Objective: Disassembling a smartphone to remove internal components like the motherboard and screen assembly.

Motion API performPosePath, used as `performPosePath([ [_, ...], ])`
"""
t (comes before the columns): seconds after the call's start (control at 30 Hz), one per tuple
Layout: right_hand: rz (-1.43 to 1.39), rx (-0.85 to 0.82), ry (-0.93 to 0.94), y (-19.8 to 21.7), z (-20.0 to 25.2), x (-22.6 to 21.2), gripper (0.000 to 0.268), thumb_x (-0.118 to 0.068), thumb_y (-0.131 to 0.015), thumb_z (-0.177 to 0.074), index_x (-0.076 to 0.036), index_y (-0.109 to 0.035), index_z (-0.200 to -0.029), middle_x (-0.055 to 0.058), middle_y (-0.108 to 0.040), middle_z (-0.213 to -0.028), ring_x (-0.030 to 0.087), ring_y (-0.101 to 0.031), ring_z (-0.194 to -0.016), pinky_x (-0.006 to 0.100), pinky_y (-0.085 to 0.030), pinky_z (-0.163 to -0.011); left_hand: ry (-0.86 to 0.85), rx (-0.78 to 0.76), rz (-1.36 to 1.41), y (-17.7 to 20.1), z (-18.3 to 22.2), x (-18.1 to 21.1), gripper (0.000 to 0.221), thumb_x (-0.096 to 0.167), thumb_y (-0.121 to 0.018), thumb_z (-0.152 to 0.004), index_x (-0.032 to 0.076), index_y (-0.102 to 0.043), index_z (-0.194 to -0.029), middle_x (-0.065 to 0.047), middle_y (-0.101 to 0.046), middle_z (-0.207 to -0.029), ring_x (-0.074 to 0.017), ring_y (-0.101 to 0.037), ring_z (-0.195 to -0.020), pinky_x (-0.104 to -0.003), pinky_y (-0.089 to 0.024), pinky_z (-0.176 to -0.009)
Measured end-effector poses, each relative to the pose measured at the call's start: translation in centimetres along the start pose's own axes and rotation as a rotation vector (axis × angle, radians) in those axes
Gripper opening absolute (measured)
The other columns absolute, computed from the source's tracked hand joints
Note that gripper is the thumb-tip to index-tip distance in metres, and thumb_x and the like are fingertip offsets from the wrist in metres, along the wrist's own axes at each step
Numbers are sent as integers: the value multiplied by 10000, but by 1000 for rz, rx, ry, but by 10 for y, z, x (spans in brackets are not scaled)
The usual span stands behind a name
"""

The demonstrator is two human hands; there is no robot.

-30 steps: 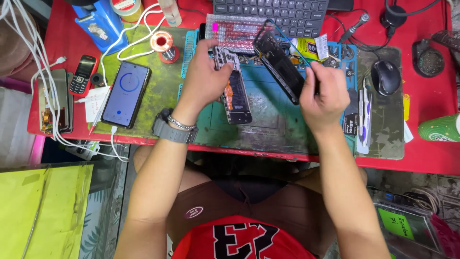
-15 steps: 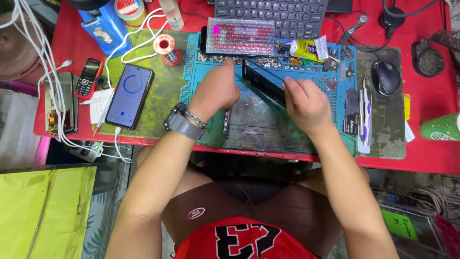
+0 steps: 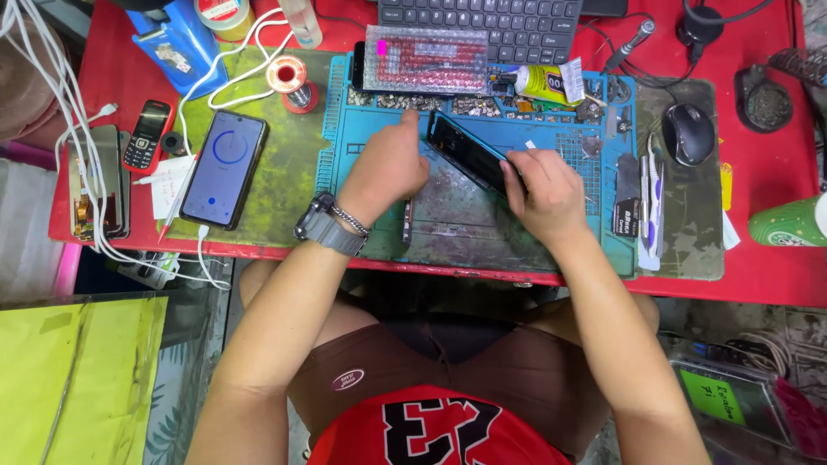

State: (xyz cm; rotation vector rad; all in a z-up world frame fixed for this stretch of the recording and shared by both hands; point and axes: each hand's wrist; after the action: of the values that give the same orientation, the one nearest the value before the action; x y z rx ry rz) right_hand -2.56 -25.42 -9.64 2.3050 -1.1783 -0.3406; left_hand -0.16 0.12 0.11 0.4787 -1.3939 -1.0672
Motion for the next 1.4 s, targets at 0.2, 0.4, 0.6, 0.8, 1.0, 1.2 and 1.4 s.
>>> performPosePath([
  [0.2, -124, -114, -125, -4, 22, -2, 138, -141, -760, -976, -104, -721, -1103, 38, -689, -834, 263, -731, -764, 373, -592, -616, -2, 30, 76, 2, 10, -7, 622, 83, -621, -889, -103, -388, -1435, -317, -696, -901, -519, -717, -876, -602, -605, -691],
  [0.4, -275, -53, -371, 14, 12, -1, 89, -101, -755, -1026, -58, -749, -1103, 116, -753, -902, 368, -729, -846, 442, -572, -660, 0, 115, 254, 14, 30, -2, 588, 75, -627, -918, -99, -393, -1428, -258, -687, -796, -452, -732, -769, -512, -587, -592],
  [0.6, -615, -233, -929, 29, 9, -4, 66, -90, -764, -982, -102, -765, -1047, -7, -727, -772, 86, -631, -762, 286, -517, -729, 255, 115, 718, -14, 48, -18, 654, 130, -684, -919, 11, -355, -1471, -310, -722, -1000, -342, -751, -642, -356, -615, -419],
  [0.8, -240, -298, -545, 22, 24, 8, 160, -130, -903, -863, -89, -788, -966, 63, -694, -803, 315, -702, -808, 402, -559, -736, 267, 313, 1012, -63, 63, -37, 671, 31, -683, -918, -35, -274, -1446, -291, -664, -854, -292, -705, -550, -333, -618, -411],
  [1.0, -279, -219, -506, 19, 36, 3, 154, -115, -881, -874, -87, -784, -991, 76, -690, -954, 320, -676, -881, 398, -553, -794, 430, -16, 409, -35, 66, -50, 727, 407, -688, -869, 82, -398, -1451, -105, -743, -765, -240, -742, -554, -398, -632, -561],
  [1.2, -296, -170, -594, 25, 36, -2, 119, -49, -821, -889, -90, -784, -994, 53, -707, -959, 270, -671, -832, 369, -557, -765, 327, -174, 189, -3, 73, -27, 704, 444, -603, -911, 52, -412, -1464, -261, -725, -1106, -439, -661, -1165, -572, -528, -982],
  [1.4, -209, -39, -798, 49, 38, 19, 137, 48, -736, -929, -59, -767, -1009, 102, -697, -976, 248, -662, -737, 323, -535, -635, 15, -121, -35, 7, 76, -63, 844, 337, -844, -739, -19, -543, -1443, -240, -617, -1240, -449, -546, -1240, -509, -457, -1069],
])
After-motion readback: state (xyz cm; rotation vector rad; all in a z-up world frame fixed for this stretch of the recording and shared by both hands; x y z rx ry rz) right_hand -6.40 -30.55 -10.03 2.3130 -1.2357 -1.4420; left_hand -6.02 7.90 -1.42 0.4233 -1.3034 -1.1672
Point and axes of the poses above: each hand's wrist, its own z-axis away from the middle knuckle, its own y-axis out of the back of the hand, x = y × z
